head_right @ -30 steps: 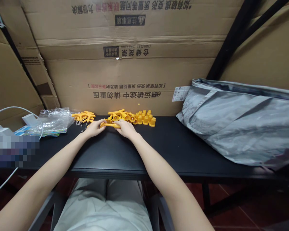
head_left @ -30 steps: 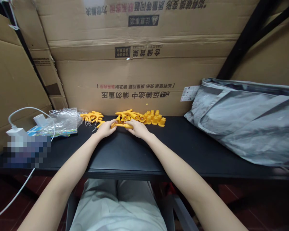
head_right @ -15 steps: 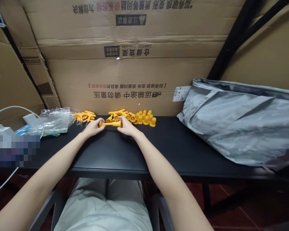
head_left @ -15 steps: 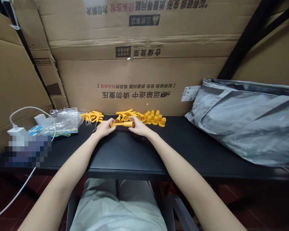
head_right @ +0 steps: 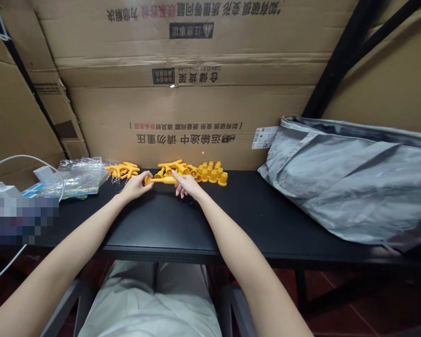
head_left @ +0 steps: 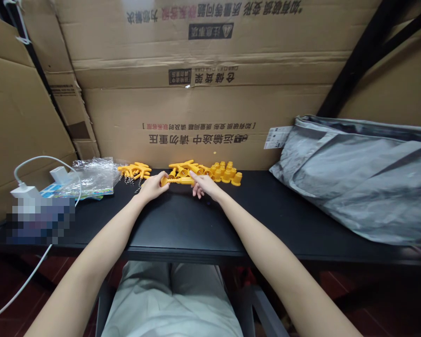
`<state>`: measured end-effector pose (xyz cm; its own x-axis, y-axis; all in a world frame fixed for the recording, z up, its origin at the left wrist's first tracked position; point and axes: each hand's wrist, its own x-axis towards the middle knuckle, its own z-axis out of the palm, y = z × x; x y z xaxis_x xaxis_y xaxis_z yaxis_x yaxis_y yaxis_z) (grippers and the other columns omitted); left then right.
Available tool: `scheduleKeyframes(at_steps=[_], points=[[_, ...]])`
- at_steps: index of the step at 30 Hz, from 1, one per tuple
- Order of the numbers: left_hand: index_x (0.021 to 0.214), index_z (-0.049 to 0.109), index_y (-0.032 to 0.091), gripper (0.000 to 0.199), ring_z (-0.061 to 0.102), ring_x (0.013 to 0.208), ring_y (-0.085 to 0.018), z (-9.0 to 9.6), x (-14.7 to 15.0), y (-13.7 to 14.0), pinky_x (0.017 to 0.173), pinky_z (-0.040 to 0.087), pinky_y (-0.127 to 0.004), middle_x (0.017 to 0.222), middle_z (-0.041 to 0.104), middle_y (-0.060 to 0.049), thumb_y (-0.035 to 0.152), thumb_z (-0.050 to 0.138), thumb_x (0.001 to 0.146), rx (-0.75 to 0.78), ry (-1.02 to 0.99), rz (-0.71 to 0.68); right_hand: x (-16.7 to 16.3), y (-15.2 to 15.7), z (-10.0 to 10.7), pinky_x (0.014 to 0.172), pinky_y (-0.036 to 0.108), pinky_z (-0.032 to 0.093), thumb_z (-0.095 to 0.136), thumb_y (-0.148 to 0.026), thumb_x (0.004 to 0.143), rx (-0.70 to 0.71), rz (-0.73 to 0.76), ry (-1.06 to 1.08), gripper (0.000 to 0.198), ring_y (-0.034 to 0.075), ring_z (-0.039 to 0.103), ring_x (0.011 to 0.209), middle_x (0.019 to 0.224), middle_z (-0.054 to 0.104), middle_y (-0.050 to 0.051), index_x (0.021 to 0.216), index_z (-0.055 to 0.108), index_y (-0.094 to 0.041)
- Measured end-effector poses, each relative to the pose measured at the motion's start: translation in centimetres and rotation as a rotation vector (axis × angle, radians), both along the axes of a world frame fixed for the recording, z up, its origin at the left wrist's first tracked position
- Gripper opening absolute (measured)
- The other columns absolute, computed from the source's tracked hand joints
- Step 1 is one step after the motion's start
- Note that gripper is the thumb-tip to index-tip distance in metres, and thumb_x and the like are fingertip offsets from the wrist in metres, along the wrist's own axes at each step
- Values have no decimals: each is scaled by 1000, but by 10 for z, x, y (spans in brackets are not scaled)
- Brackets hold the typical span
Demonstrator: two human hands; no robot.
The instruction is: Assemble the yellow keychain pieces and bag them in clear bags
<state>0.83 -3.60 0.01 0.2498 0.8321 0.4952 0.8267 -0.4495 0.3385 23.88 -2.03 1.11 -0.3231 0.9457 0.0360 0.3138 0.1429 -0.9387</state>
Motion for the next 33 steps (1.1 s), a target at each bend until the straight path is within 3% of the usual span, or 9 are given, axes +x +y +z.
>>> scheduleKeyframes(at_steps=[4,9,14,21,24,26,28,30,33], points=[[101,58,24,24,56,62,-14,-1,0,1,59,37,-23,67,59,3,33,53,80,-12,0,9,2,1,2,29,18,33,44,-65,87,-16,-19,-12,52,8,49,31,53,64,4,77,57,-15],[102,58,24,24,56,61,-14,0,-3,2,58,37,-23,67,59,3,33,54,80,-23,15,30,12,4,3,46,20,48,73,-40,77,47,87,57,38,9,62,49,78,71,1,100,53,-18],[102,58,24,24,60,68,-15,4,0,-2,62,39,-23,73,63,1,32,55,80,32,50,39,14,3,3,45,20,45,68,-53,77,84,139,84,40,9,58,44,64,69,4,75,53,-16],[103,58,23,25,62,71,-17,6,5,-6,64,40,-23,77,65,0,31,57,80,44,55,71,3,1,1,28,17,26,40,-68,87,-29,-8,26,60,6,39,26,35,49,-1,58,52,-17],[104,58,23,26,61,69,-17,5,4,-4,64,39,-24,76,65,0,31,56,80,35,45,74,4,1,2,29,17,29,43,-63,89,-53,3,-2,53,7,46,31,48,59,2,73,58,-15],[104,58,23,26,61,68,-17,4,2,-2,63,39,-25,75,65,0,31,55,79,31,31,73,7,2,1,36,17,39,56,-53,87,-27,40,5,38,8,57,42,71,69,5,95,59,-16],[103,58,23,25,60,67,-17,4,0,-1,62,39,-25,74,64,0,32,55,79,27,29,70,11,5,-2,46,18,47,69,-39,80,36,79,17,41,9,63,54,92,70,6,113,54,-18],[102,57,23,25,60,66,-17,3,-1,0,61,38,-24,73,64,1,34,55,79,25,37,60,13,9,-6,52,19,50,75,-29,75,96,103,22,47,9,64,59,98,68,5,116,53,-19],[101,56,23,25,59,65,-16,2,-3,0,60,38,-24,73,64,1,36,55,79,33,37,39,13,15,-13,52,21,49,76,-29,73,127,104,31,42,10,64,57,89,68,4,109,55,-18]])
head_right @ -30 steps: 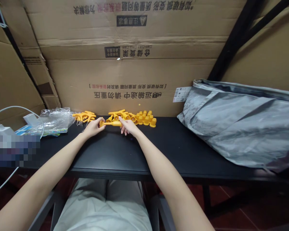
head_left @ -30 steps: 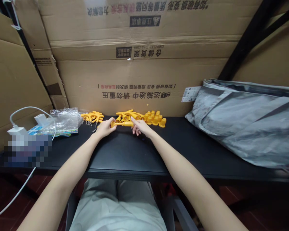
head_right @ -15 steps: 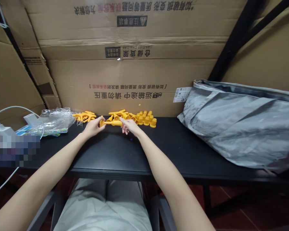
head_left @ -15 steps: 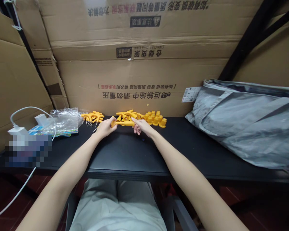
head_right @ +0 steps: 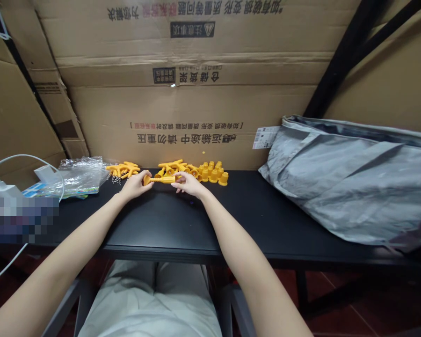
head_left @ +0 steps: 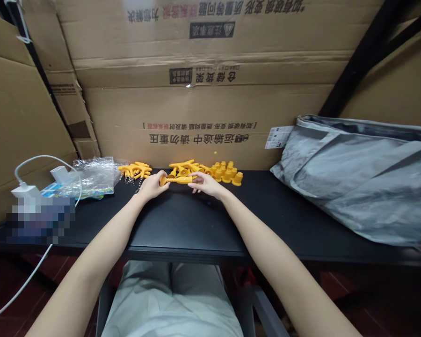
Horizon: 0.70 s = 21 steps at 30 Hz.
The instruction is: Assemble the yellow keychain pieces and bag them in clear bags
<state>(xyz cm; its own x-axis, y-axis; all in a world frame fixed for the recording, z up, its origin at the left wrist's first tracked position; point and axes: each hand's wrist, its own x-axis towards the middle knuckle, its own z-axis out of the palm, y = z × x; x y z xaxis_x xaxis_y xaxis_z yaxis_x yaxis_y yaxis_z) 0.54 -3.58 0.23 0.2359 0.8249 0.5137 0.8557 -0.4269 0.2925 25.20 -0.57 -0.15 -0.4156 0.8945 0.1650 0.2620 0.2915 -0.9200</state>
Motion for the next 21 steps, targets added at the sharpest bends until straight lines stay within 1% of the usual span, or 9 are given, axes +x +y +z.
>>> scheduleKeyframes(at_steps=[3,7,10,15,21], points=[[99,56,22,25,57,63,-16,-2,-1,1,59,37,-24,72,62,1,39,56,80,19,-8,-23,-1,4,-4,52,23,48,76,-33,72,-1,9,16,42,11,63,55,80,69,3,105,55,-18],[97,55,22,27,55,61,-14,-4,-2,3,58,37,-23,71,61,1,43,56,80,51,-27,-44,-2,5,-4,51,24,47,76,-41,72,8,21,52,41,12,62,53,73,69,3,99,56,-17],[96,55,22,27,54,59,-13,-4,-1,3,58,37,-22,70,60,2,44,56,80,60,-45,-45,-2,4,-2,50,23,45,74,-49,71,19,35,66,40,12,62,53,68,68,3,89,58,-17],[95,55,22,26,54,59,-13,-4,0,1,57,36,-22,69,60,2,43,58,80,67,-50,-49,-2,0,1,49,22,42,68,-63,70,24,58,57,48,12,61,50,60,65,2,74,58,-16],[96,55,22,26,55,59,-14,-4,0,1,57,36,-22,70,60,2,43,58,80,91,-36,-50,-5,-4,5,49,23,41,65,-71,66,32,64,58,56,11,59,48,56,63,2,64,57,-16]])
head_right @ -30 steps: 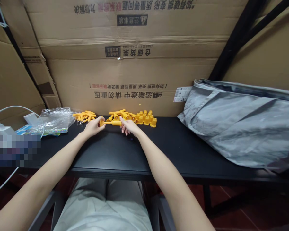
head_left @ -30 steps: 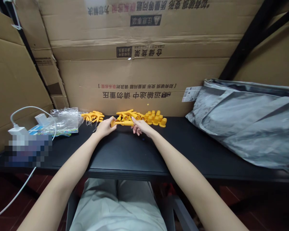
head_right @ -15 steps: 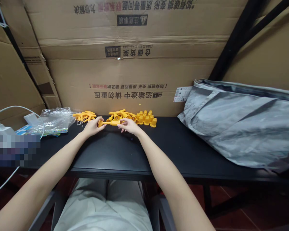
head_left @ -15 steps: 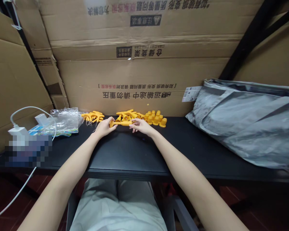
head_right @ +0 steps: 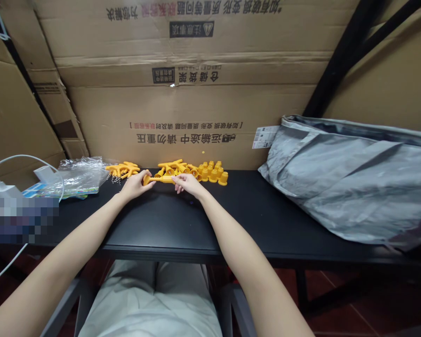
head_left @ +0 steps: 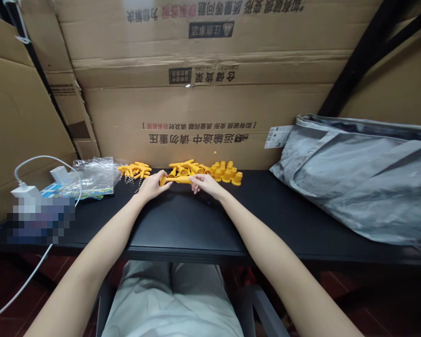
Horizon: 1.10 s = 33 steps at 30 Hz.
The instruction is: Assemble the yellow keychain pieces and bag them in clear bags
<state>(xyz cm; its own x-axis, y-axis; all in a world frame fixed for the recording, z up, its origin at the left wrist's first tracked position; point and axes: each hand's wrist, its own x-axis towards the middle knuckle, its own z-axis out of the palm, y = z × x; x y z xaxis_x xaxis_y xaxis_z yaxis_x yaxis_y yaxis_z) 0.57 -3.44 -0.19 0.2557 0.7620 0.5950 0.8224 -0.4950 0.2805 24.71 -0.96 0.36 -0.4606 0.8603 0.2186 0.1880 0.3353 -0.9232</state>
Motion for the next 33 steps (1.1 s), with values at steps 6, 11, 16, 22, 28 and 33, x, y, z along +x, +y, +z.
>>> scheduleKeyframes(at_steps=[6,11,16,22,28,33], points=[[97,56,22,28,57,62,-15,1,2,-1,58,37,-22,72,61,1,43,61,78,31,20,12,-1,-2,2,49,24,41,63,-75,63,-23,-22,40,60,11,57,44,52,62,3,57,55,-15],[97,55,22,29,56,61,-14,0,4,0,58,37,-23,71,60,2,42,62,77,12,2,-19,-1,2,-2,47,24,41,60,-71,72,-57,-48,38,57,11,56,41,50,61,3,56,53,-16],[94,55,23,29,51,56,-13,-4,2,4,56,35,-22,65,56,4,45,61,77,-69,-58,-36,-2,4,-7,50,25,47,55,-58,83,4,-64,-52,43,14,62,55,73,69,7,82,61,-15],[95,55,23,30,50,55,-13,-5,0,5,55,35,-23,62,54,5,46,62,76,-102,-68,-39,-6,0,-9,98,43,44,75,-37,74,590,-129,-277,46,26,58,112,119,63,12,113,62,-18],[97,54,23,31,54,58,-14,-1,8,-1,56,36,-23,66,57,5,45,63,77,-75,-36,-64,-10,-7,0,87,38,46,67,-32,81,673,-107,-397,24,25,62,94,99,69,12,100,68,-17],[98,54,23,32,58,63,-14,1,9,-2,58,39,-22,71,60,4,42,66,76,-37,-5,-53,-10,-17,12,69,30,43,61,-38,83,532,-68,-386,26,19,59,73,82,68,7,90,70,-15]])
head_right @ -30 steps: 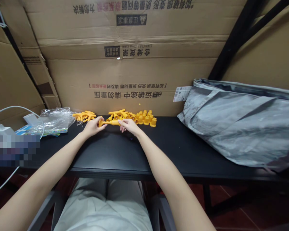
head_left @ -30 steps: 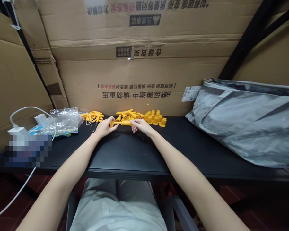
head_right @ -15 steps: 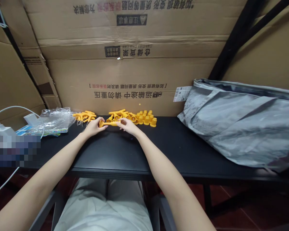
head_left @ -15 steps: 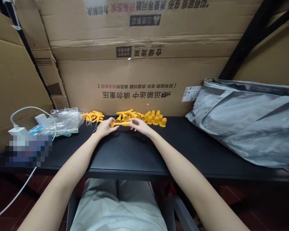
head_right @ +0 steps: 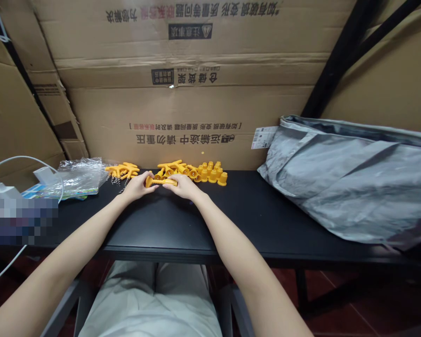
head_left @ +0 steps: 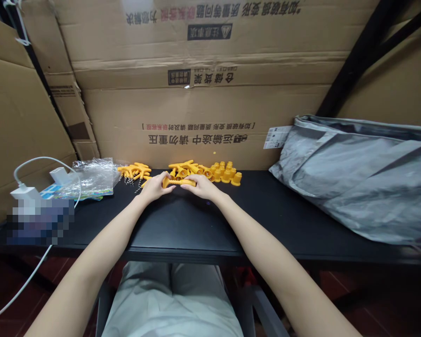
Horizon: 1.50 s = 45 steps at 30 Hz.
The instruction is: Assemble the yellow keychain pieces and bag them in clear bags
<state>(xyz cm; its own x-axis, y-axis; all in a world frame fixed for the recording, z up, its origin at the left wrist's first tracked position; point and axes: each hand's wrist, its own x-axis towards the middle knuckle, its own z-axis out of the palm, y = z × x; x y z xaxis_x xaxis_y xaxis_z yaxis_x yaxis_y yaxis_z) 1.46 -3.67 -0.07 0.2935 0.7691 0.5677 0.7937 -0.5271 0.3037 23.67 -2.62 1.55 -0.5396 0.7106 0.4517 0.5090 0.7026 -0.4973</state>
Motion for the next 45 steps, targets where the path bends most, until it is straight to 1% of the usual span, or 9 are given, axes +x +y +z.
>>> scheduleKeyframes(at_steps=[6,12,15,20,24,29,39,42,45], points=[[98,55,21,33,61,68,-14,2,2,-3,64,43,-23,78,64,1,40,68,75,57,1,-28,3,-5,8,54,26,35,61,-51,79,-220,10,101,38,12,48,55,61,58,1,81,70,-14],[97,55,21,32,60,67,-14,2,5,-5,64,43,-23,77,63,1,41,68,75,99,-19,-36,2,-2,6,52,27,39,58,-61,78,-380,59,214,48,12,46,47,50,51,0,60,61,-17],[96,55,22,31,57,63,-13,2,4,-3,62,41,-23,73,61,3,43,66,75,68,-23,-32,1,2,0,59,30,43,54,-57,83,-268,-8,183,45,15,54,55,60,60,4,70,66,-16],[94,55,22,34,49,54,-11,0,-2,2,55,36,-22,61,52,6,49,64,75,-34,-73,-28,2,6,-6,82,38,45,68,-38,79,164,-31,-23,26,25,62,88,95,69,11,96,70,-17],[94,54,23,34,46,52,-11,-1,-5,4,54,34,-21,59,49,7,49,64,74,-57,-101,-39,0,3,-3,84,38,44,65,-33,83,261,-15,-92,20,25,62,89,94,69,12,96,70,-19],[95,54,23,35,52,56,-12,-1,-3,2,56,36,-22,63,54,6,46,68,73,-63,-65,-38,-2,-5,4,69,30,42,62,-35,83,130,-21,-73,20,20,59,71,79,69,7,86,71,-18],[96,55,22,36,60,69,-14,3,5,-5,67,43,-23,77,63,1,44,70,72,83,-11,-24,5,0,5,50,26,33,63,-55,75,-391,66,185,43,10,43,47,48,47,-3,56,58,-16],[95,56,22,34,60,68,-14,3,5,-5,66,43,-23,77,63,1,43,70,73,94,-16,-24,4,4,-1,52,25,37,64,-57,74,-468,88,232,42,11,47,48,49,51,-2,66,63,-16],[94,56,22,33,57,62,-13,2,3,-3,62,41,-23,71,60,3,44,69,73,62,-39,-16,2,7,-8,58,27,42,66,-57,71,-387,37,258,44,14,55,58,62,60,1,85,66,-15]])
